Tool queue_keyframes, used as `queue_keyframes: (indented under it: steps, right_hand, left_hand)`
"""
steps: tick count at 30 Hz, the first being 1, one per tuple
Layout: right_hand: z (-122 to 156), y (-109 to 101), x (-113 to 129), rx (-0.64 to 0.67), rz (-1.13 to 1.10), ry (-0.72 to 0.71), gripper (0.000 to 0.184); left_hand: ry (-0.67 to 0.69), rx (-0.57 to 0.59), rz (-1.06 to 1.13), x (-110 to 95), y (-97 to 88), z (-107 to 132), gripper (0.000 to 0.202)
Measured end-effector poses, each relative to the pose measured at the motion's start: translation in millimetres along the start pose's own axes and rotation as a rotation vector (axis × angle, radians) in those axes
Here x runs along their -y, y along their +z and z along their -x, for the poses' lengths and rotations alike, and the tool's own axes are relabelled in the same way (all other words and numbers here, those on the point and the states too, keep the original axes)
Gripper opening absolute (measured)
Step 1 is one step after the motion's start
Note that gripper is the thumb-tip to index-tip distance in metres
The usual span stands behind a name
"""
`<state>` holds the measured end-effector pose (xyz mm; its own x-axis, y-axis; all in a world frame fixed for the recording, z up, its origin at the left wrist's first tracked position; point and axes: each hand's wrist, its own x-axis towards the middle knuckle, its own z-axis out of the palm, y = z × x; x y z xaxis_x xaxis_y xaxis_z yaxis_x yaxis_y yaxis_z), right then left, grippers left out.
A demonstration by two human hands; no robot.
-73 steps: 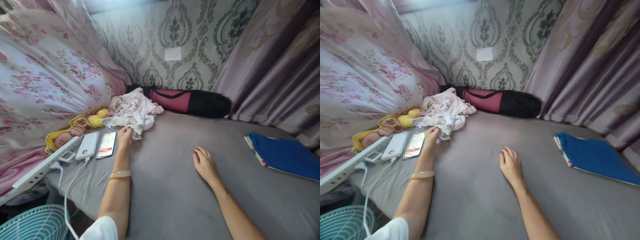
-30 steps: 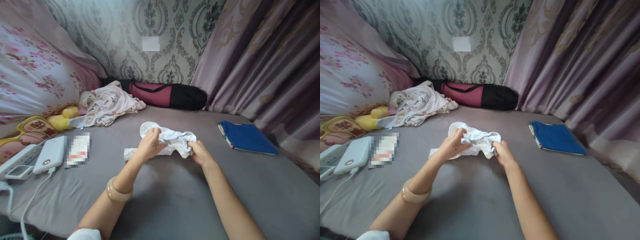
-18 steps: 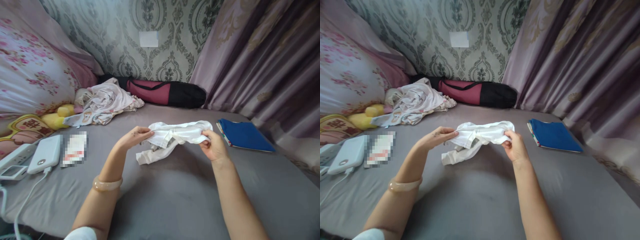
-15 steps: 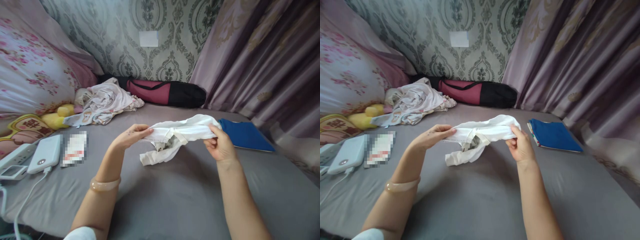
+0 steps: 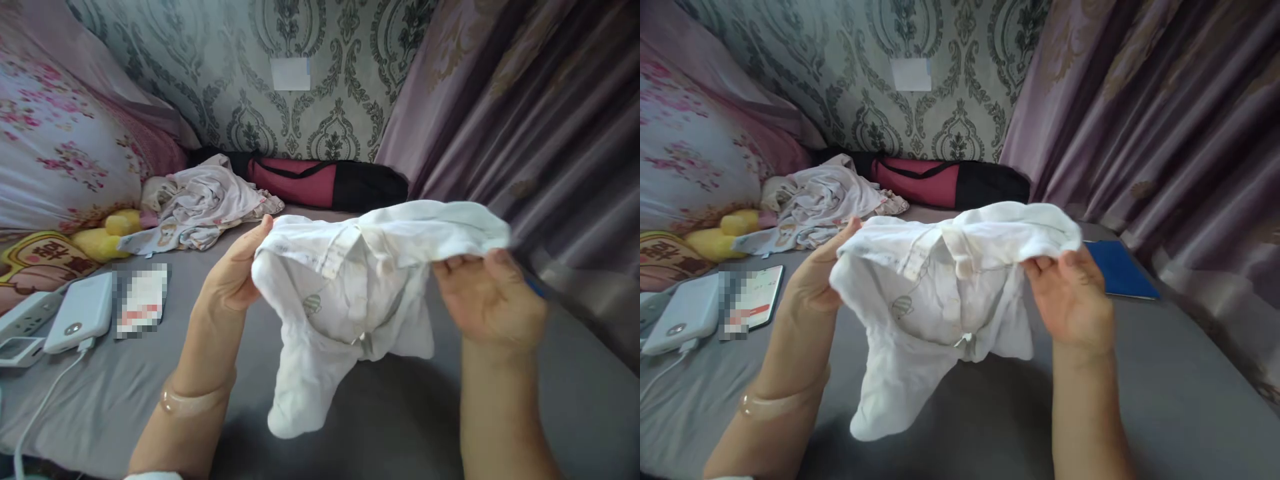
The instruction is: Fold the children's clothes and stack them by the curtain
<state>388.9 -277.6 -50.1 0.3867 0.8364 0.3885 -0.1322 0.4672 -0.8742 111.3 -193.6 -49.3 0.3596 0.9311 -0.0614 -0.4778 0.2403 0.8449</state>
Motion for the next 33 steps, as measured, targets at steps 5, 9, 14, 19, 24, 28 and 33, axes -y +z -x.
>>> queue_keyframes:
  steps: [5, 9, 14, 19, 24, 28, 33]
  right_hand:
    - [-9.4, 1.0, -29.7, 0.12, 0.378, 0.136, 0.054]
    - [-11.2, -13.2, -59.3, 0.253, 0.629, 0.227, 0.057]
    - [-4.9, -32.8, -82.0, 0.512, 1.284, 0.364, 0.032]
    - [-0.4, -37.7, -89.4, 0.643, 1.502, 0.4, 0.032]
    - [-5.8, -47.1, -95.3, 0.608, 1.444, 0.549, 0.01]
    - [-14.2, -62.4, -96.0, 0.444, 1.17, 0.718, 0.005]
    - [-22.5, -72.0, -93.3, 0.111, 1.116, 0.594, 0.022]
  left_hand:
    - [0.118, -0.249, -0.116, 33.4, -34.8, -42.0, 0.031]
    - [0.209, -0.45, -0.474, 47.3, -49.5, -48.6, 0.041]
    - [0.039, 0.316, -0.942, 53.5, -29.1, -30.6, 0.029]
    - [-0.054, 0.738, -1.171, 83.9, -7.9, -22.4, 0.04]
    - [-0.059, 0.757, -1.275, 83.7, -11.9, -24.1, 0.019]
    - [-0.171, 0.708, -1.23, 54.3, -29.9, -25.7, 0.031]
    - [-0.3, 0.505, -1.242, 29.2, -54.6, -26.5, 0.046]
